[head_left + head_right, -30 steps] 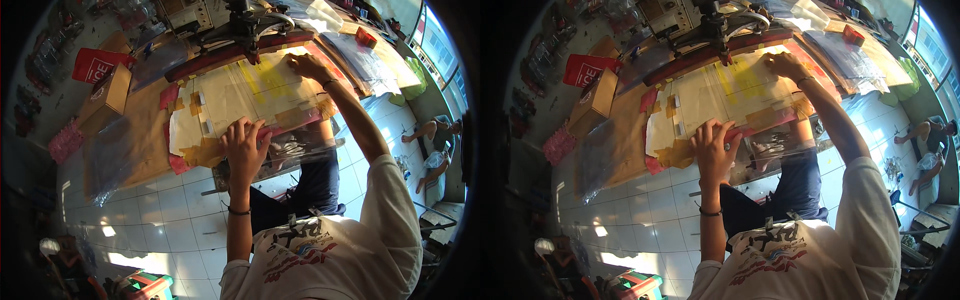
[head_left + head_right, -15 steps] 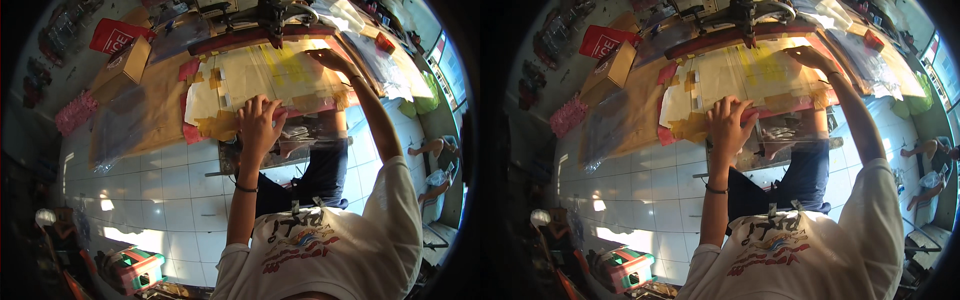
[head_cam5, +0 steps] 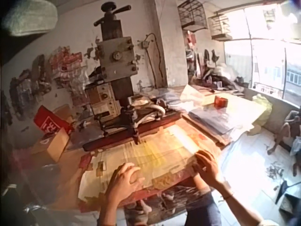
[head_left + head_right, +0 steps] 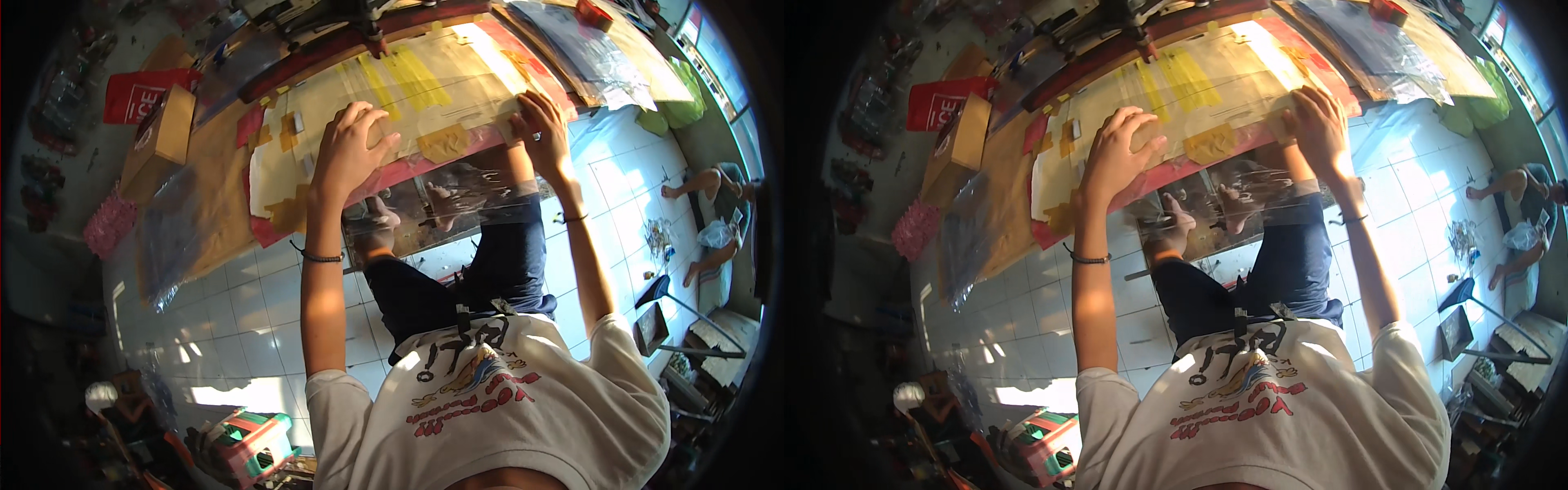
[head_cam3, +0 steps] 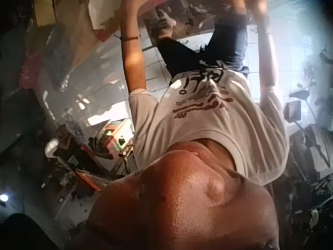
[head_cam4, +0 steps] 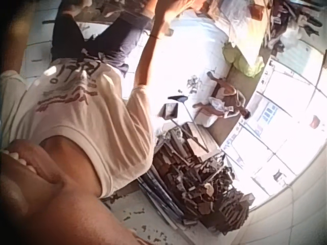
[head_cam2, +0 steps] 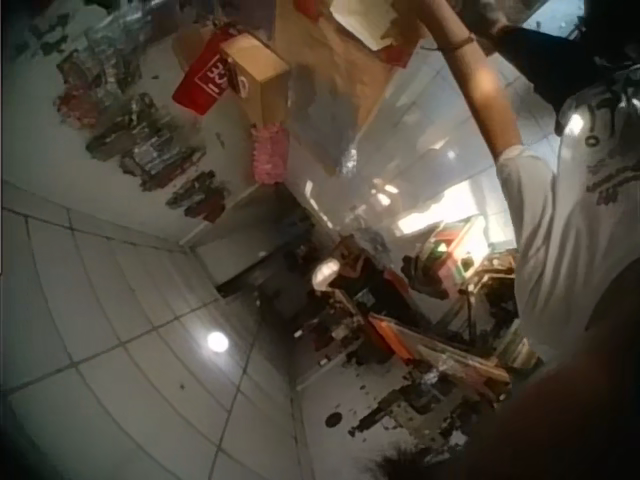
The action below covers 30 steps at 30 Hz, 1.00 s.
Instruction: The person uses adhesive tape to secure a transparent sheet onto the frame of a screen-printing machine and places another sheet on the workbench surface.
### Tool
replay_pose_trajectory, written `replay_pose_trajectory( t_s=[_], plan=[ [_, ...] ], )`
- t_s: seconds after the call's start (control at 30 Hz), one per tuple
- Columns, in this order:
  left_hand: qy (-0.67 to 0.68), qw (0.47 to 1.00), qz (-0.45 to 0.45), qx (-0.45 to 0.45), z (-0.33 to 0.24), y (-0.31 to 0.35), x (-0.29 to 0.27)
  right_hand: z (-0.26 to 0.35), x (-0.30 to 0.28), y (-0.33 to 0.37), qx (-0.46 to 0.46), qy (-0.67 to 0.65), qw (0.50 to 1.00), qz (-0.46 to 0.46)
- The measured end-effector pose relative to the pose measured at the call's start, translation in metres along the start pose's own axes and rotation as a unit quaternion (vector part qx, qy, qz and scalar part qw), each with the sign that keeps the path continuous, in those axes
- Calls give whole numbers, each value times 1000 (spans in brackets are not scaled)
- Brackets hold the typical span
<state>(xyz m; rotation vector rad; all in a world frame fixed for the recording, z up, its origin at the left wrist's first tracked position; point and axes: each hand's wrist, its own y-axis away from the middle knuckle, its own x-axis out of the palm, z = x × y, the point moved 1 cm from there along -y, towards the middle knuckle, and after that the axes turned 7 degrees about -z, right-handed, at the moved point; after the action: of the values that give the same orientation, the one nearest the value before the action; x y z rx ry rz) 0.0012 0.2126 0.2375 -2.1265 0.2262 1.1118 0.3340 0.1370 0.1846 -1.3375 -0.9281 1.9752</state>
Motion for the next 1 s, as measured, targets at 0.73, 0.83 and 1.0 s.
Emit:
replay_pose_trajectory(
  t_s=[0.73, 0.83, 1.0],
  plan=[
    [168, 970, 103, 142, -39, -125, 122, -22, -27, -93, 347, -398, 789, 314],
    [102, 980, 110, 132, -40, -121, 107, -35, -4, -120, 332, -332, 811, 348],
    [48, 990, 81, 105, -32, -107, 102, -55, 30, -112, 260, -292, 851, 350]
  ],
)
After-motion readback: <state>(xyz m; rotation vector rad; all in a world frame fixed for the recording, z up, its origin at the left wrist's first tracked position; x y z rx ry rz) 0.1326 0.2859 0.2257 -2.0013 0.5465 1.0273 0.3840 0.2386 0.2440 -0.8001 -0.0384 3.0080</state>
